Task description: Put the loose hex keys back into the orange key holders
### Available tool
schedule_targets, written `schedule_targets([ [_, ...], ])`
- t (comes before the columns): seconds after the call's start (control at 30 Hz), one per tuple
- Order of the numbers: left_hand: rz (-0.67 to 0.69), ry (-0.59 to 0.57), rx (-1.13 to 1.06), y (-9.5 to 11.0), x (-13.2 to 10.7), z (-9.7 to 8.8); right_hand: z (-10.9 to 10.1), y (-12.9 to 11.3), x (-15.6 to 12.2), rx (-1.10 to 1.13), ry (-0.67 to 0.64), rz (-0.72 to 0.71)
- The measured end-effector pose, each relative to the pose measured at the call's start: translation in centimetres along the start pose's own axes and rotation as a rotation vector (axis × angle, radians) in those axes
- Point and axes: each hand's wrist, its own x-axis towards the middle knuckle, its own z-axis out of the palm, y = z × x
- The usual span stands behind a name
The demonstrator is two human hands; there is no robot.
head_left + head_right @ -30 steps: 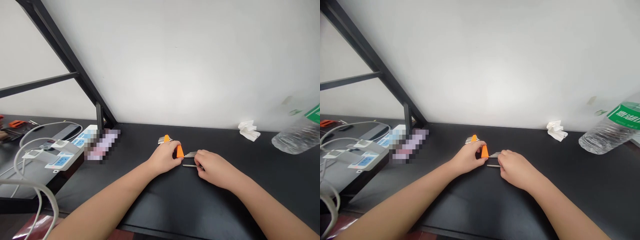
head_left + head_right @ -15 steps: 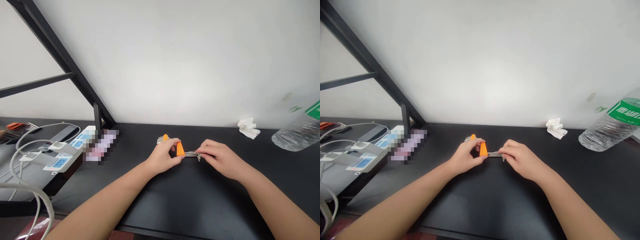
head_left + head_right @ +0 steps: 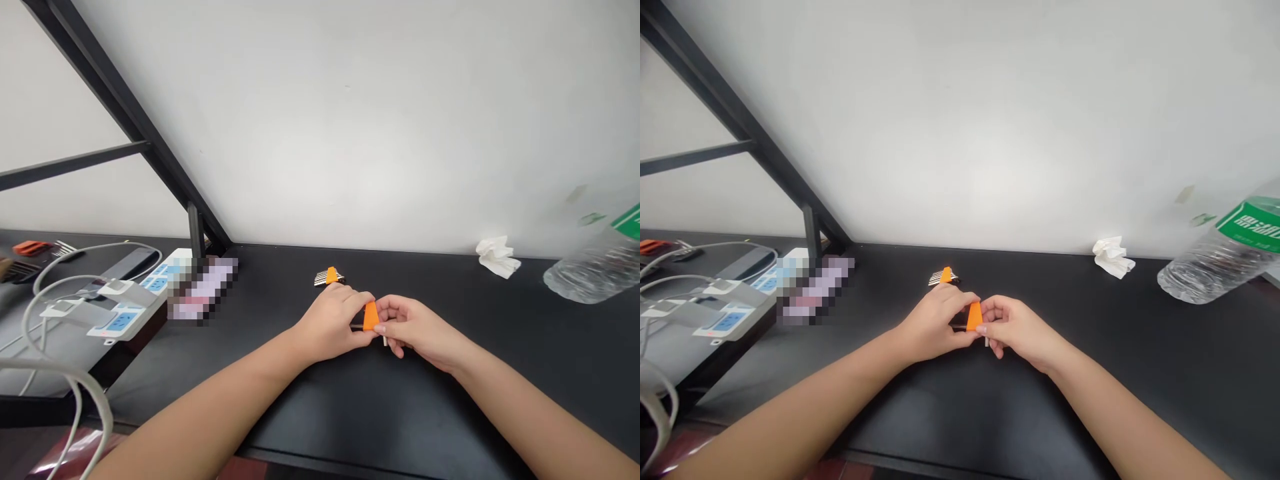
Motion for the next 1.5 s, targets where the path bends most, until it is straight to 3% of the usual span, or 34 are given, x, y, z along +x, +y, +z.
schedule_targets([
  [0.1, -0.004, -0.008, 0.003, 0.1, 0.0, -0.2, 0.1, 0.3, 0.1, 0.014, -0.01, 0.021],
  [0.3, -0.171, -0.196, -0.154, 0.6, 0.4, -1.1, -0.1, -0.4, 0.0, -0.039, -0.002, 0.046],
  [0.53, -0.338, -0.205, -0.486, 0.8, 0.3, -0.6, 0.7, -1.2, -0.4, -0.195, 0.031, 0.066],
  [0.63, -0.319, -0.221, -0.36, 0.6, 0.2, -0.7, 0.9, -1.5, -0.7, -0.419, 0.082, 0.021],
  [0.73, -0.338, -0.217, -0.212, 0.0, 0.4, -1.1, 0.1, -1.5, -1.0, -0.837, 0.237, -0.203],
  [0.8, -0.38, -0.214, -0.146, -0.6, 0.5, -1.4, -0.9, -1.2, -1.2, -1.09, 0.3, -0.279],
  [0.97, -0.417, -0.269, -0.108, -1.7, 0.6, -1.6, -2.0, -0.6, -0.9, -1.374, 0.23, -0.242],
  [1.23, -0.316, -0.302, 0.013, -1.2, 0.6, -2.0, -0.5, -0.9, -1.1, -1.426, 0.244, -0.11],
  [1.37, -0.293, -0.33, 0.09, -1.5, 0.6, -2.0, -1.6, -1.1, -1.2, -1.237, 0.247, -0.101],
  [1.5, -0.21, -0.313, 0.137, -1.5, 0.5, -2.0, -2.5, -1.2, -1.0, -0.938, 0.17, -0.123],
])
